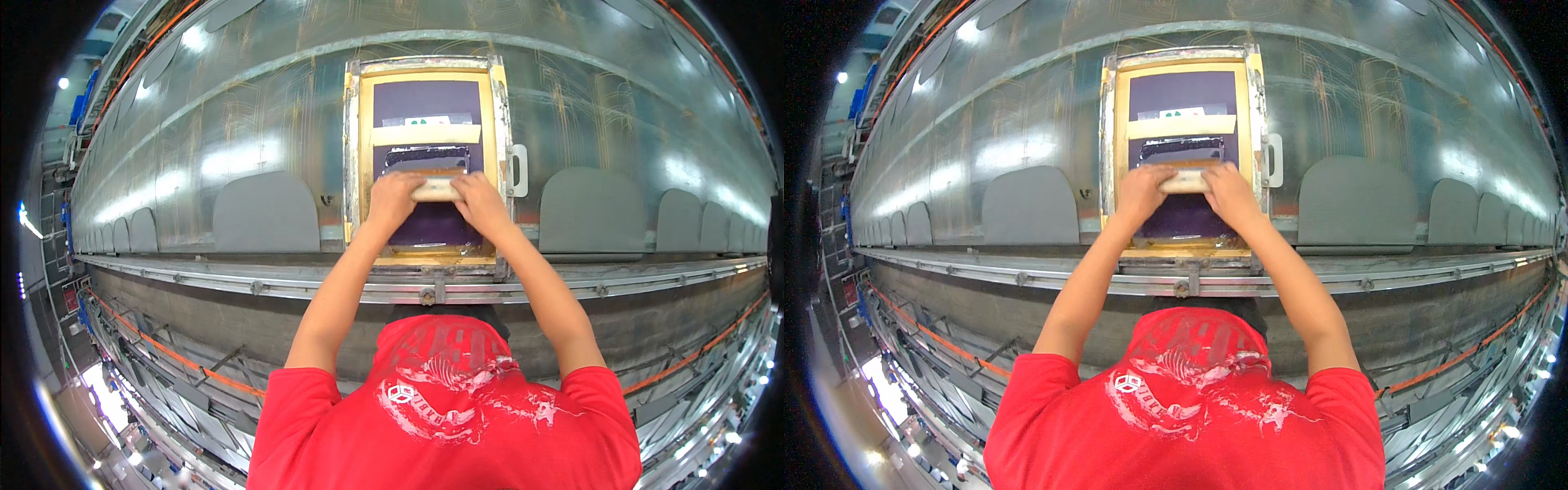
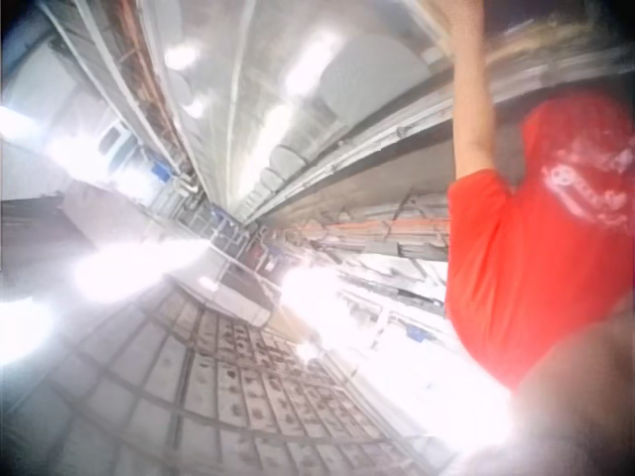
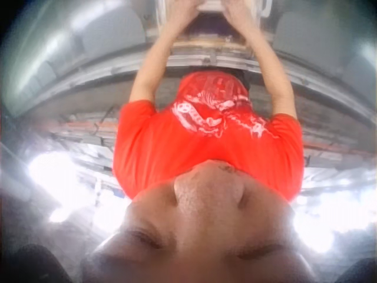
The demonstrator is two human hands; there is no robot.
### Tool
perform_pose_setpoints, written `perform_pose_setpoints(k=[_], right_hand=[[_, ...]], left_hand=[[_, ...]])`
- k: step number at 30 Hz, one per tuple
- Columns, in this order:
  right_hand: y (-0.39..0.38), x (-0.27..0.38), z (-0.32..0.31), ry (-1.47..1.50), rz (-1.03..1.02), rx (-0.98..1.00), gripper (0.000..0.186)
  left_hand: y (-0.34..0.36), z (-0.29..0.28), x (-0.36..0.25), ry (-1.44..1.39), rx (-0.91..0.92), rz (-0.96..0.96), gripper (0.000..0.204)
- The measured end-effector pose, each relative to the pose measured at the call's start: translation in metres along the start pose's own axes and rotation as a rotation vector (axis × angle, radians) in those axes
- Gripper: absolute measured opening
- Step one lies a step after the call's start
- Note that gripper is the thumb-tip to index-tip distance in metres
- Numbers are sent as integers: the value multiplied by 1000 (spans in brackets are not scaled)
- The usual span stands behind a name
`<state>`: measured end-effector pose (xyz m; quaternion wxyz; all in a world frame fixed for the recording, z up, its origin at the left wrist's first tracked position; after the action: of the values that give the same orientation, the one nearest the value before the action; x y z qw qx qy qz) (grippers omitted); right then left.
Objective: The person pours ink onto a screen printing frame and uses a squeegee to spread it across the mesh. They then move to a conveyor line, position the frame over a garment, and pull the squeegee to transfer the ink. Finally, they lift the frame and inspect the printed garment.
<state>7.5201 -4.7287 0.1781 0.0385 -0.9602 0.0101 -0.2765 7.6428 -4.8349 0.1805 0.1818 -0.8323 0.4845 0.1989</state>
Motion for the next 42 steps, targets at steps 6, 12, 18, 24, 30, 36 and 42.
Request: perform_pose_setpoints(k=[6, 12, 18, 24, 30, 36, 42], right_hand=[[-60, 29, 30, 97, 11, 130, 45], [-60, -125, -70, -78, 355, -680, 31], [-20, -202, -27, 579, 543, -552, 28], [2, -117, -66, 524, 566, -625, 26], [114, -9, 51, 647, 490, -641, 26], [184, 95, 119, 668, 520, -629, 25], [194, 117, 110, 608, 539, -636, 25]], left_hand=[[-77, 36, -24, 65, 13, 39, 43], [-86, 40, -27, 100, -28, 62, 51], [-105, 45, -27, 70, -56, 77, 53], [-141, 8, -8, 5, -101, 44, 53], [-220, -61, 139, 49, -84, -21, 52], [-281, -111, 248, 81, -68, -14, 57], [-294, -124, 257, 89, -50, -6, 58]])
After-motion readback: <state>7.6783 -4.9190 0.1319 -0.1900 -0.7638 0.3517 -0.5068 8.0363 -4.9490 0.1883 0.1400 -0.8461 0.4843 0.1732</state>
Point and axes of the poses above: each hand's wrist, its own y-axis towards the middle knuckle, its own z-axis out of the palm, x = y × z, the point moved 9 cm from there along y, towards the middle knuckle, and after that the axes turned 15 degrees about x, right-handed, at the moved point
